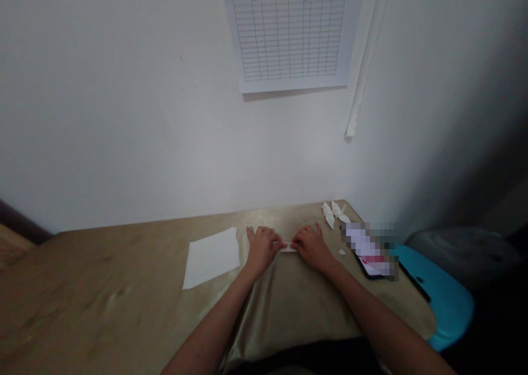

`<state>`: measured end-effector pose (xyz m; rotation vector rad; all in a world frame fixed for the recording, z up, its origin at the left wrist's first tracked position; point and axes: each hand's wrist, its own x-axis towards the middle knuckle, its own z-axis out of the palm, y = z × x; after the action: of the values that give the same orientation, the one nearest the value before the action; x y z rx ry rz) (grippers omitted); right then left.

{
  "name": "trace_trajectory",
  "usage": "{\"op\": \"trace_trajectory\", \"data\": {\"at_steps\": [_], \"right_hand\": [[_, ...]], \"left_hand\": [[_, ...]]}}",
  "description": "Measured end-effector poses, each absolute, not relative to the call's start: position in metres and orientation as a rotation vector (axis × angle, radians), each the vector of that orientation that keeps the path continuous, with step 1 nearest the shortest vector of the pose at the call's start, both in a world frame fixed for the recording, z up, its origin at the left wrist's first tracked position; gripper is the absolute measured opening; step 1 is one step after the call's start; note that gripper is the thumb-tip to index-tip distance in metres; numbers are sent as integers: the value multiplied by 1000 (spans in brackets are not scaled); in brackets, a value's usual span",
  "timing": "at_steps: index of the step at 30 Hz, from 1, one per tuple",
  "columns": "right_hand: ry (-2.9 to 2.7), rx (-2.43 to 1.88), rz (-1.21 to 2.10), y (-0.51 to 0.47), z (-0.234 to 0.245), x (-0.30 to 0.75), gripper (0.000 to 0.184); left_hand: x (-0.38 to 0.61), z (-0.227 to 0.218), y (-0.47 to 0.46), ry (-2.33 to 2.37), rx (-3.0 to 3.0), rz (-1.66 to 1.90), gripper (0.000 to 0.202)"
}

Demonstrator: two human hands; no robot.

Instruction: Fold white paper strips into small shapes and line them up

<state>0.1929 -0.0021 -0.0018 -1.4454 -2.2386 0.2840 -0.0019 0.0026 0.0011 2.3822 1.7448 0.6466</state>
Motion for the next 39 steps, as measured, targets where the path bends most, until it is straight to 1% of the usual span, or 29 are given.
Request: {"op": "trace_trajectory", "data": {"at_steps": [4,9,12,19,24,29,34,39], "right_hand": [[-2228,-1448,299,-1,-2,191,16],[-2209,-1480,282,3,-6,199,14],[-2184,-1495,325,5,-9,206,13],[-2158,-1500,319,8,-9,207,13],[-2138,-1493,343,8,-8,207,14],[-2116,-1489,373,9,-11,209,12],[-2114,-1493,401,11,-15,211,12],[-2125,-1509,433,13,-14,212,12]], "left_hand": [[-4,2,2,1756,2385,656,18],[-9,6,3,1676,2333,651,9],[-12,8,3,1646,2299,635,8],[-12,19,0,1769,2129,669,14],[-14,22,-1,1776,2150,685,15],[-16,19,2,1827,2099,772,23],[-17,16,5,1786,2068,743,17],[-17,14,5,1741,2123,699,18]]}}
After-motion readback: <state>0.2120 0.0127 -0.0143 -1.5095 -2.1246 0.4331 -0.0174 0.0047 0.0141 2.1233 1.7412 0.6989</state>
